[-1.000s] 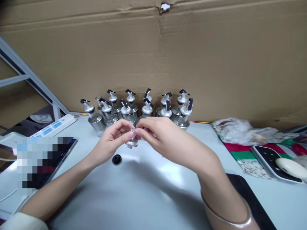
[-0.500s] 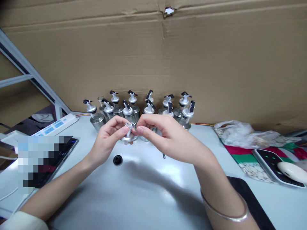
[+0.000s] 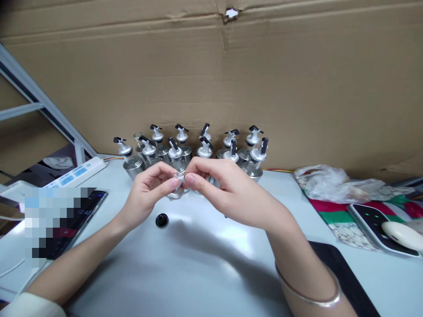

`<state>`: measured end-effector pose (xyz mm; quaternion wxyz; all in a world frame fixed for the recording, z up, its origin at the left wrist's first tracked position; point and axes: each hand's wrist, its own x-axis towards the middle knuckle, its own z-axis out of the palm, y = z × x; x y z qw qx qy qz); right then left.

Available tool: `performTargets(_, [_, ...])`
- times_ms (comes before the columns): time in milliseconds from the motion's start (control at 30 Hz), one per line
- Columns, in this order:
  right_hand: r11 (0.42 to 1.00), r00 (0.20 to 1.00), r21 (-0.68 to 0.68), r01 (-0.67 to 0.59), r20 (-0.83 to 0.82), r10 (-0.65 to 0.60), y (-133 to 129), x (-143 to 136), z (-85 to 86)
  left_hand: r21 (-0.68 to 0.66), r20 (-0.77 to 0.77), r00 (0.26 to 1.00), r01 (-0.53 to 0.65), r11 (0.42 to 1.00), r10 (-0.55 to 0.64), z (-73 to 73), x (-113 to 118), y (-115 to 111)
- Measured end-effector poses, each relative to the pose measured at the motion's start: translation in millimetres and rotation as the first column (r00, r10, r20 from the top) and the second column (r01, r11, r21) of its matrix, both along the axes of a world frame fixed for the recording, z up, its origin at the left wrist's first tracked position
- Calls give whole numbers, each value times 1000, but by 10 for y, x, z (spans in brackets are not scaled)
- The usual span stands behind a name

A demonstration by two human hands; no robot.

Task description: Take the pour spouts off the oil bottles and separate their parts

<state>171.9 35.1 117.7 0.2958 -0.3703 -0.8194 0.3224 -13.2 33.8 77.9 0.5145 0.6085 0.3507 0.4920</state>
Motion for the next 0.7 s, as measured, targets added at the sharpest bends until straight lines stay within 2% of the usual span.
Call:
performTargets(333, [999, 1000, -27, -21, 15, 22, -3, -12, 0, -2, -25, 999, 25, 1000, -26, -22, -8, -2])
performTargets(600, [985, 985, -112, -128, -130, 113, 86, 20, -52, -3, -20, 1000, 11, 1000, -11, -11, -12, -6])
performTargets(700, [978, 977, -162, -135, -185, 104, 125, 28, -92, -22, -15, 999, 32, 999, -33, -20, -16, -13])
